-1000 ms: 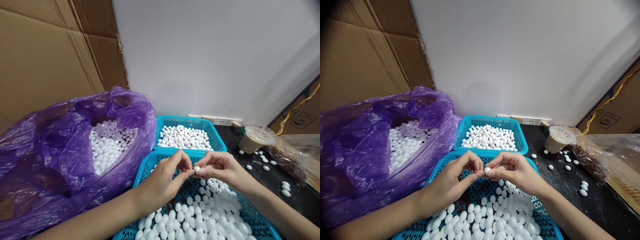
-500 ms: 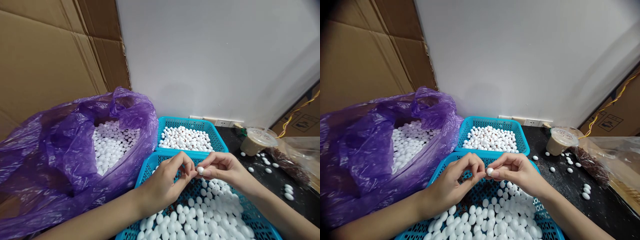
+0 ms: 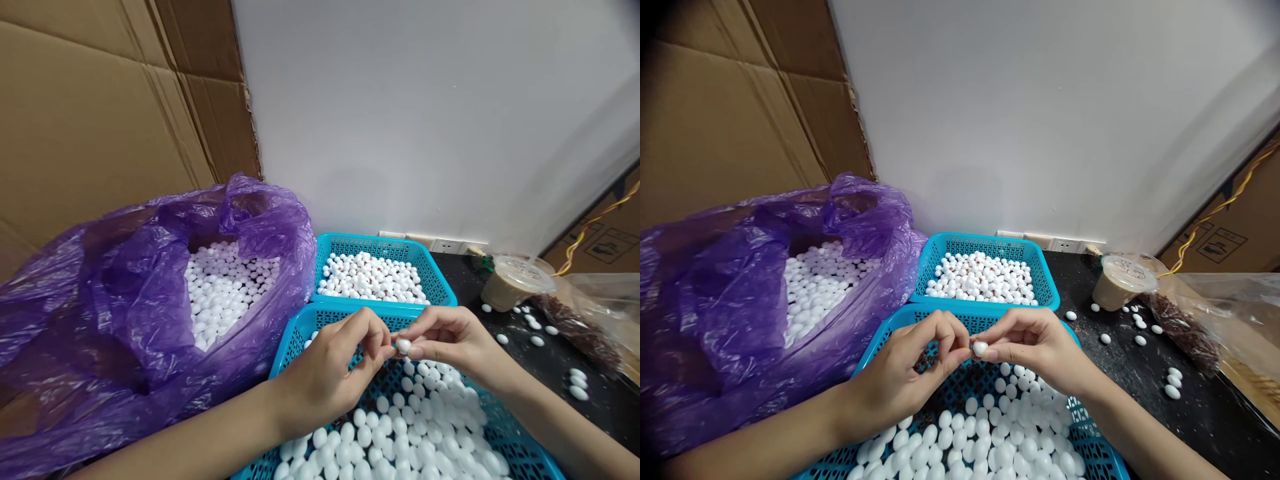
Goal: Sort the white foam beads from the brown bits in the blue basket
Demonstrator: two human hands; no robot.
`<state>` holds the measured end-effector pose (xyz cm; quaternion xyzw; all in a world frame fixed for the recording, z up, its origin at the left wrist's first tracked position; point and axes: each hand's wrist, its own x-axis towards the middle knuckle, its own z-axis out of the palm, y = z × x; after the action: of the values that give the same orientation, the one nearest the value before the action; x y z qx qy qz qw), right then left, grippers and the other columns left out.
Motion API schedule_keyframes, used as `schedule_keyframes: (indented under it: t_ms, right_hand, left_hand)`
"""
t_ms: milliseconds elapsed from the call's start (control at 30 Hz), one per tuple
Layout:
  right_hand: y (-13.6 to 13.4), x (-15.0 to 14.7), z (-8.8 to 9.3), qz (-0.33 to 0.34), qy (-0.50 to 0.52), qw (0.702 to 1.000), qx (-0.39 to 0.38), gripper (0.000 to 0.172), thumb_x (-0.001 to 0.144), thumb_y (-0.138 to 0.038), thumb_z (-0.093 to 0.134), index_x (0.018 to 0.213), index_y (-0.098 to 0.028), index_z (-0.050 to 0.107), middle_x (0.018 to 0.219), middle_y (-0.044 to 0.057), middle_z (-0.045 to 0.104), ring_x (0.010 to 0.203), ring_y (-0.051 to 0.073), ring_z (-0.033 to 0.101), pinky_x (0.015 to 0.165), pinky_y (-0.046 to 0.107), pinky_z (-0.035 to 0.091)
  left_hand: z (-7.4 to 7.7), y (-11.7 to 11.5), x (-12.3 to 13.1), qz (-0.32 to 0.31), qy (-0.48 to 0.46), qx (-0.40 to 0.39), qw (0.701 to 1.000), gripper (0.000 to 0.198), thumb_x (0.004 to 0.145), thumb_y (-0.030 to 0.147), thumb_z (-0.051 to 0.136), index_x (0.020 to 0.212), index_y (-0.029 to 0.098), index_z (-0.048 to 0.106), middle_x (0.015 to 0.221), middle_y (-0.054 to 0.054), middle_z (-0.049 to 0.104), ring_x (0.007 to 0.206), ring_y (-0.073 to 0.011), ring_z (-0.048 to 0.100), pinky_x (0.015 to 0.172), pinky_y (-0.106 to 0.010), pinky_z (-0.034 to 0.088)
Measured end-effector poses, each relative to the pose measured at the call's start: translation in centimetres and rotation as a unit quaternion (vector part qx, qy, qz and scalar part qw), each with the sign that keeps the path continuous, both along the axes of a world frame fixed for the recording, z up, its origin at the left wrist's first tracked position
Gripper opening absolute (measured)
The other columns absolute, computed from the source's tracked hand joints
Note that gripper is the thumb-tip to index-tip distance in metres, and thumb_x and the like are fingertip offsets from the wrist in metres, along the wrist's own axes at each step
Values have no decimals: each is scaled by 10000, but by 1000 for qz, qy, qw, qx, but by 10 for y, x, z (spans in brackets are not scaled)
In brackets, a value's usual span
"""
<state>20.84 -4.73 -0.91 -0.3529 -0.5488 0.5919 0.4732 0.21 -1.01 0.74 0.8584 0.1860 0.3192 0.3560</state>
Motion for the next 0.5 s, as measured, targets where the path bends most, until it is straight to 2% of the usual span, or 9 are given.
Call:
schedule_keyframes:
  t_ms: [167,500]
  right_hand:
    - [-1,2,-1,12,-2,1000,7,195,729,-102,695,819,-275,713,865,-7,739,799,123,688,711,201,543]
    - [-1,2,0,15,-13,1000,13,195,730,-101,693,812,-277,717,882,-2,739,792,119,688,685,187,541]
  left_hand:
    - [-1,0,0,-6,-2,8,1000,206,869,109,463,742,196,327,793,25,509,729,-75,527,641,-198,419]
    - [0,0,0,17,4,-18,1000,252,864,148,501,696,190,317,761,30,538,718,-73,550,639,-196,425]
